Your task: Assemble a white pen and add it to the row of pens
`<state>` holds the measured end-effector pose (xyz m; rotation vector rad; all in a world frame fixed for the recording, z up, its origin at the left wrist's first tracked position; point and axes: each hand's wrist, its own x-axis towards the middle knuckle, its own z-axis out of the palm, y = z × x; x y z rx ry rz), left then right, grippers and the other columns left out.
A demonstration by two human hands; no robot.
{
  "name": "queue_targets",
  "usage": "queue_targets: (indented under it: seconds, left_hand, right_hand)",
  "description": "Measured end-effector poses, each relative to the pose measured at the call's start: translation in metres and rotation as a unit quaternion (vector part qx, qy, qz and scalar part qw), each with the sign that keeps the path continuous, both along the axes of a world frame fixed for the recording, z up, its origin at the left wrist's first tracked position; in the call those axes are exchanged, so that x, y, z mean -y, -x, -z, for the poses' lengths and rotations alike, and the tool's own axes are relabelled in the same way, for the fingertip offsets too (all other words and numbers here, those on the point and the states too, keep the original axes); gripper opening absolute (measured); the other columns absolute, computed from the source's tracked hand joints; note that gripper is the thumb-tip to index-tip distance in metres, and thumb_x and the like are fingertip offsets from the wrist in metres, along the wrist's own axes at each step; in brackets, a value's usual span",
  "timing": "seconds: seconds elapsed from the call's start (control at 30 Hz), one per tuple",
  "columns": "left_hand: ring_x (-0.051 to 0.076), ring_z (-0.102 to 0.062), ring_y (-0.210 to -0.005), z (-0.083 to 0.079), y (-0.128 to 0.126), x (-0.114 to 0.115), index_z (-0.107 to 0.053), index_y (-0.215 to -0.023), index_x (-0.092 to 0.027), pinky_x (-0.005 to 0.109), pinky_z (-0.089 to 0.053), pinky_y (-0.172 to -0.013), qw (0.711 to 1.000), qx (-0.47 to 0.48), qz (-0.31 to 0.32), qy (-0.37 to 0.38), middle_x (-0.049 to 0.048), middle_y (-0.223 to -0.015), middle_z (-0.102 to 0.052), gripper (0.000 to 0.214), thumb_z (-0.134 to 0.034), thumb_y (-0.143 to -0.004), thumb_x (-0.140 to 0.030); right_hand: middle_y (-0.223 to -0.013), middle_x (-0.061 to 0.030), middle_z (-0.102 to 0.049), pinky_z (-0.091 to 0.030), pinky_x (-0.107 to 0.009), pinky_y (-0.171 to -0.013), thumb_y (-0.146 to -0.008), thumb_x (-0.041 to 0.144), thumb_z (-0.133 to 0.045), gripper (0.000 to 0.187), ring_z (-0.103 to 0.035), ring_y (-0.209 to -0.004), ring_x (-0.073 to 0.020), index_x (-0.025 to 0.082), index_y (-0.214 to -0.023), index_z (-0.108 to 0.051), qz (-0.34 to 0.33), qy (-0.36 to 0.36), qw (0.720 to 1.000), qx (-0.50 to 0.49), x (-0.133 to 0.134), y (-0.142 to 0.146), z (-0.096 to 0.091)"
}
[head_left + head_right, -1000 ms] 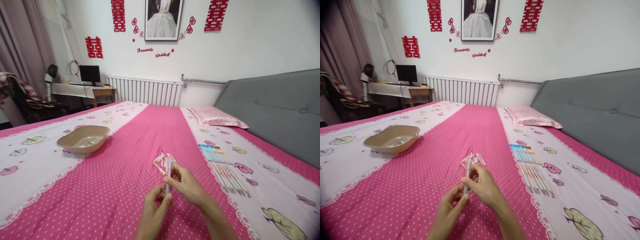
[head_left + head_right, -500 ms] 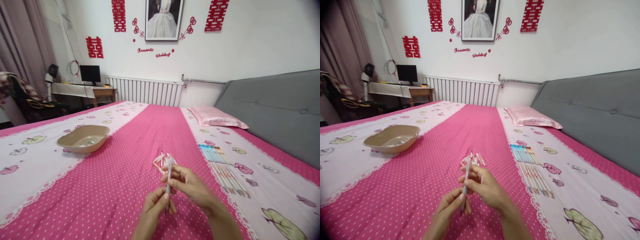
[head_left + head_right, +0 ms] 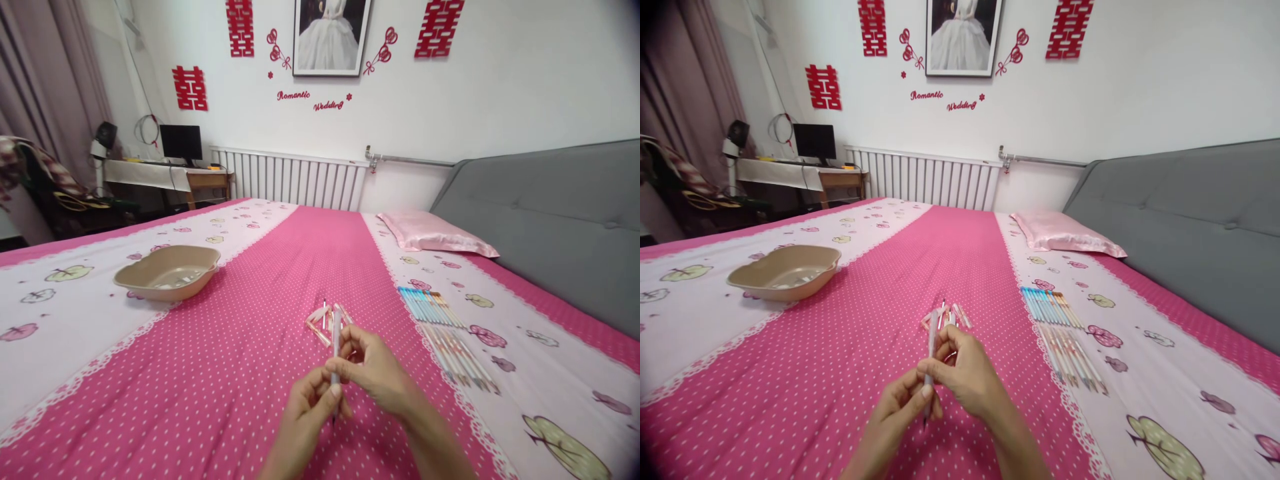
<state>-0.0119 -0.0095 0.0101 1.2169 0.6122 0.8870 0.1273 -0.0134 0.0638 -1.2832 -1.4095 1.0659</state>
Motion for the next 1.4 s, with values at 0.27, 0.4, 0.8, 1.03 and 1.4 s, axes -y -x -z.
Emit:
queue_targets:
  seconds: [0.27, 0.4, 0.8, 1.03, 1.4]
  left_hand:
    - [0.011, -0.053, -0.065, -0.002, 0.001, 0.0, -0.062, -0.084, -0.016, 0.024, -0.039, -0.064, 1.0, -0.022, -0.004, -0.017, 0.0008, -0.067, -0.059, 0.024, -0.051, -0.087, -0.037]
    - [0.011, -0.053, -0.065, -0.005, 0.003, 0.0, -0.063, -0.09, -0.017, 0.024, -0.039, -0.065, 1.0, -0.021, 0.001, -0.008, 0.0009, -0.067, -0.061, 0.023, -0.049, -0.089, -0.035]
    - [0.011, -0.054, -0.063, -0.008, 0.001, 0.002, -0.065, -0.085, -0.016, 0.025, -0.04, -0.064, 1.0, -0.01, 0.025, -0.015, 0.001, -0.066, -0.062, 0.024, -0.05, -0.087, -0.035]
    - [0.012, -0.054, -0.062, -0.009, 0.001, 0.003, -0.066, -0.097, -0.016, 0.025, -0.04, -0.063, 1.0, 0.006, 0.022, 0.0, 0.0021, -0.066, -0.063, 0.026, -0.051, -0.087, -0.034]
    - [0.011, -0.056, -0.063, -0.008, 0.001, 0.003, -0.064, -0.103, -0.015, 0.025, -0.041, -0.063, 0.999, 0.001, 0.04, -0.015, 0.0011, -0.067, -0.062, 0.028, -0.05, -0.088, -0.034]
  right_hand:
    - [-0.118, -0.0094, -0.057, -0.044, -0.036, -0.088, -0.073, 0.033, -0.07, 0.051, -0.055, -0.106, -0.0208, 0.021, -0.119, -0.05, -0.04, 0.028, 0.999, -0.008, 0.007, -0.006, -0.005]
    - [-0.121, -0.0109, -0.058, -0.043, -0.037, -0.093, -0.08, 0.03, -0.064, 0.058, -0.056, -0.109, -0.019, 0.022, -0.132, -0.04, -0.086, 0.056, 0.989, -0.111, 0.01, -0.012, -0.01]
    - [-0.078, 0.0018, -0.059, -0.049, -0.028, -0.07, -0.07, 0.026, -0.071, 0.045, -0.058, -0.072, -0.0125, 0.022, -0.113, -0.059, 0.016, 0.029, 0.999, -0.021, 0.006, -0.01, -0.006]
    - [-0.112, -0.0061, -0.061, -0.044, -0.034, -0.088, -0.08, 0.032, -0.062, 0.042, -0.055, -0.101, -0.0173, 0.026, -0.121, -0.054, -0.05, 0.036, 0.994, -0.089, 0.009, -0.011, -0.008]
    - [-0.077, -0.0001, -0.061, -0.048, -0.031, -0.072, -0.067, 0.035, -0.074, 0.046, -0.06, -0.073, -0.0155, 0.021, -0.109, -0.062, 0.037, 0.021, 0.999, -0.016, 0.005, -0.008, -0.005]
